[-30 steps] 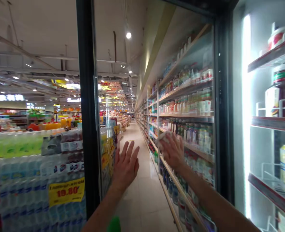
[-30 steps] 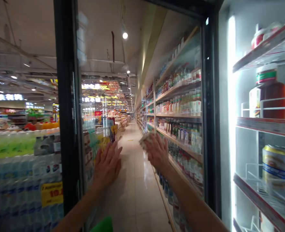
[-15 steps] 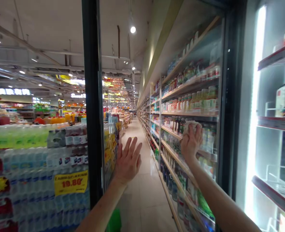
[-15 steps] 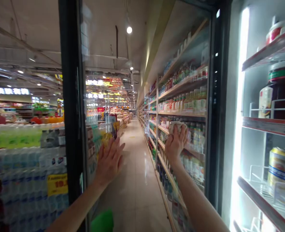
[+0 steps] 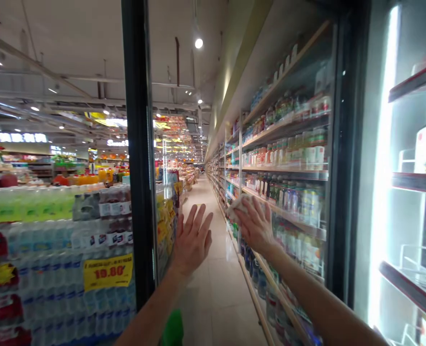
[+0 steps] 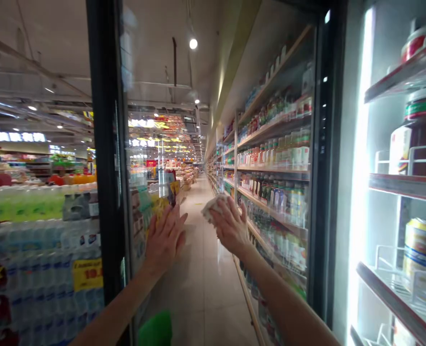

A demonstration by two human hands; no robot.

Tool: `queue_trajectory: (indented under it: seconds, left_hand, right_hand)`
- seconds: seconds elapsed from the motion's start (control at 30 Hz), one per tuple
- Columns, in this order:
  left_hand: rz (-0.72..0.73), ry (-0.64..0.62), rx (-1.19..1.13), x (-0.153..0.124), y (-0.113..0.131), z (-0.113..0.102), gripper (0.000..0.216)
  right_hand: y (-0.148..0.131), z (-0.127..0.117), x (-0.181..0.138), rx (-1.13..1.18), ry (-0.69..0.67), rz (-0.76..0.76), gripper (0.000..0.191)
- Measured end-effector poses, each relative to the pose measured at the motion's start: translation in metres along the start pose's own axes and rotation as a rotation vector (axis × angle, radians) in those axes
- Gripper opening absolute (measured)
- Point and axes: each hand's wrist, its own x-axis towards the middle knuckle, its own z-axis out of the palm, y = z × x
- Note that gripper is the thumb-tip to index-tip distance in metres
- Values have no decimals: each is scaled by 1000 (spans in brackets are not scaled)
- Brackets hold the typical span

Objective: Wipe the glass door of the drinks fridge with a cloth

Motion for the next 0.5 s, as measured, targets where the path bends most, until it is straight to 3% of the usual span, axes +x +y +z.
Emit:
queue_trajectory:
  seconds: [0.03, 0.13, 0.17, 0.2, 0.3, 0.33, 0.37, 0.47, 0.5]
  left_hand:
    - [-2, -2, -2, 0, 0, 0, 48]
    - [1, -5, 4, 0, 0, 1, 48]
    - [3, -5, 4, -1, 0, 1, 48]
    - [2, -1, 1, -1, 0, 2, 49]
    - [-7, 22, -14, -1, -1, 3, 52]
    - [-8, 29, -16, -1, -1, 4, 53]
    - [-8, 33, -15, -1, -1, 4, 54]
    - [-8, 33, -14, -1, -1, 4, 57]
    - [-9, 32, -19, 0, -1, 4, 56]
  right_hand:
    - [2, 0, -1, -11, 29, 40, 40]
    - [12, 1, -3, -89, 255, 444, 44]
    - [13, 1, -3, -94, 283, 508, 45]
    - [12, 0, -4, -79, 261, 485, 45]
    - [5, 0, -9, 17, 38, 114, 40]
    - [6, 0, -10, 24, 4, 56, 39]
    - [8, -1, -11, 9, 18, 83, 38]
    - [16, -2, -10, -93, 222, 435, 44]
    - [16, -2, -10, -104, 254, 489, 45]
